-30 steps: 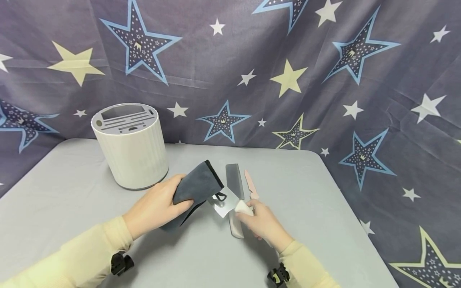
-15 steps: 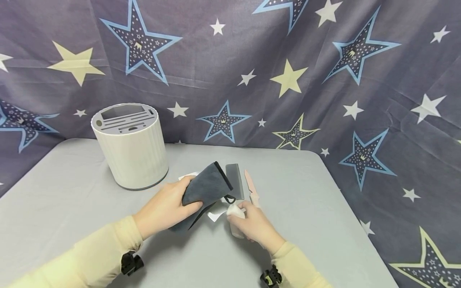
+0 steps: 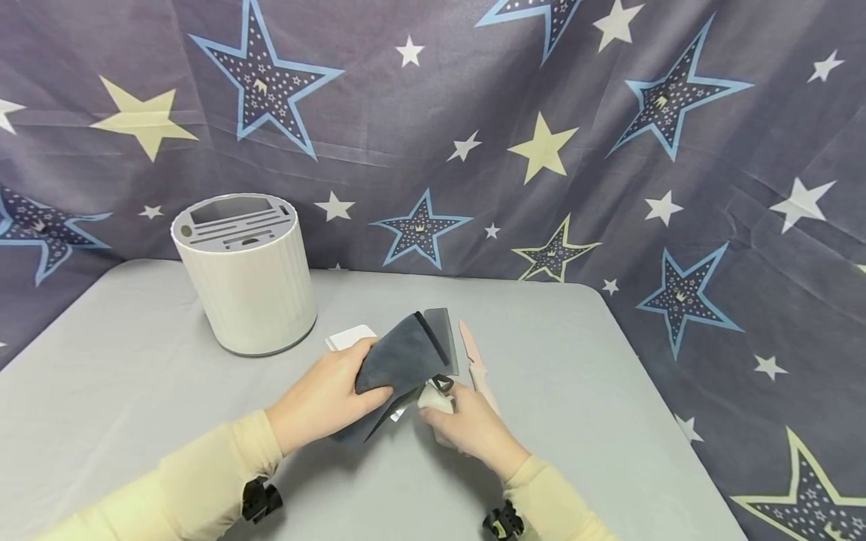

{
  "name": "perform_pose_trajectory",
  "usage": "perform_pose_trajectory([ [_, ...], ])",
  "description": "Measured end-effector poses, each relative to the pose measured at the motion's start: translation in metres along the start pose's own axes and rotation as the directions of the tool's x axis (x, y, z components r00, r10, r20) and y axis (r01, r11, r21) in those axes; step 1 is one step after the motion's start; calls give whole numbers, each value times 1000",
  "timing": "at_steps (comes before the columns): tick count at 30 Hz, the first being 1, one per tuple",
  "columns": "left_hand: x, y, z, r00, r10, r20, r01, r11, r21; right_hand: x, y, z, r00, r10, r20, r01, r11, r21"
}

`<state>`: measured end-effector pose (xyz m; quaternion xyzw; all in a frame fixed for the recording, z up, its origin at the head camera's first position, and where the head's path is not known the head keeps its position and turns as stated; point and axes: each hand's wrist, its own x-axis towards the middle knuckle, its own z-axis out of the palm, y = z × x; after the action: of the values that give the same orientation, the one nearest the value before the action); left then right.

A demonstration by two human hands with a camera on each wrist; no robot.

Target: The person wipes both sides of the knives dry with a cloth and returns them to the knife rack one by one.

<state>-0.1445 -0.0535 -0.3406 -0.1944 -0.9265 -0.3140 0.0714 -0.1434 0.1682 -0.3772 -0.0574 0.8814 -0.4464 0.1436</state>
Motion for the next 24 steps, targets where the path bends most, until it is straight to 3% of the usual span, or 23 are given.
perform_pose_trajectory([
  [8,0,0,6,1000,-12,29,13,1000,-24,-1,-1,2,1000,-26,-1,26,1000,8],
  [24,-1,-3,12,999,45,14,-46,994,99,-4,-4,8,998,-62,1,62,998,10],
])
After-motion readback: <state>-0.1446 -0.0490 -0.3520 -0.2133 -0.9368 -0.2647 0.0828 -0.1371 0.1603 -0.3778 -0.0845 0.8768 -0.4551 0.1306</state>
